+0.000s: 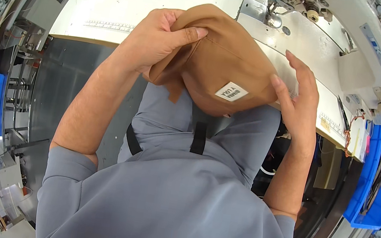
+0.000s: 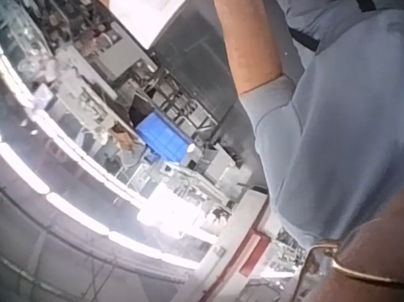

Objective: Sew a pocket piece onto a leather panel using an industrial sewing machine and trim the threads.

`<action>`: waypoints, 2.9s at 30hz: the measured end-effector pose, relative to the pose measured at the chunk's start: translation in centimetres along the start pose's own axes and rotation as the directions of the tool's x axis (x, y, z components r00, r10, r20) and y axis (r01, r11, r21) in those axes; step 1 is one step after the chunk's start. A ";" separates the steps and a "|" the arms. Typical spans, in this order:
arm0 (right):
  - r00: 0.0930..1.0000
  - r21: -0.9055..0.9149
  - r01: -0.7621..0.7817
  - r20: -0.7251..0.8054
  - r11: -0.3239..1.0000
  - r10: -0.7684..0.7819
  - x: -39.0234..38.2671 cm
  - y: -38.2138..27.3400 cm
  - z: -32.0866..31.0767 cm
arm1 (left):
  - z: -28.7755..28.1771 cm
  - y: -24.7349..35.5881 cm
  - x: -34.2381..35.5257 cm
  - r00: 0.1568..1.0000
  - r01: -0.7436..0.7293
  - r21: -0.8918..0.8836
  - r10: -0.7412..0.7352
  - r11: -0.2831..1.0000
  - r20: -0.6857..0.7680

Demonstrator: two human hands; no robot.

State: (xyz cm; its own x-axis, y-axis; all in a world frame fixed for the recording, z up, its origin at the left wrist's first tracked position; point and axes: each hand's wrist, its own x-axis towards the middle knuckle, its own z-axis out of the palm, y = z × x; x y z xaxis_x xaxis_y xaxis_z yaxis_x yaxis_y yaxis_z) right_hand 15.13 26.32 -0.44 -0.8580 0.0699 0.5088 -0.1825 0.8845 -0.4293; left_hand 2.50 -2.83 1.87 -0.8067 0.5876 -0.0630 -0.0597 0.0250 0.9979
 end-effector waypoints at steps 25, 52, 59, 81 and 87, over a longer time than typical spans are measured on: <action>0.905 0.710 -0.425 0.336 0.561 0.259 1.6 -1.1 2.8 | 1.3 1.0 1.7 0.999 -0.020 0.040 0.021 0.999 -0.026; 0.907 0.792 -0.420 0.382 0.443 0.176 2.2 0.5 3.0 | 1.4 -0.5 4.4 0.995 -0.073 -0.044 0.070 0.996 -0.064; 0.904 0.801 -0.426 0.389 0.421 0.176 2.1 0.5 3.0 | 1.5 -0.7 4.6 0.996 -0.062 -0.039 0.059 0.997 -0.069; 0.910 0.720 -0.408 0.374 0.561 0.182 2.7 -0.7 2.3 | 2.3 0.1 4.0 0.997 -0.053 0.027 0.054 0.998 -0.049; 0.921 0.689 -0.389 0.317 0.612 0.228 2.4 0.8 1.2 | 3.1 0.3 4.9 0.999 -0.049 0.136 0.048 0.989 0.016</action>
State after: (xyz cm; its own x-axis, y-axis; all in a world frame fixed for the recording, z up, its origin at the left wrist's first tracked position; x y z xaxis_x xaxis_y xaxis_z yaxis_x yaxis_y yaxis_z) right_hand 12.29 26.67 -0.46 -0.9837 0.1198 0.1341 -0.1090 0.1963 -0.9745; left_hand 0.35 2.54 1.88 -0.7991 0.6010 -0.0151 0.0609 0.1059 0.9925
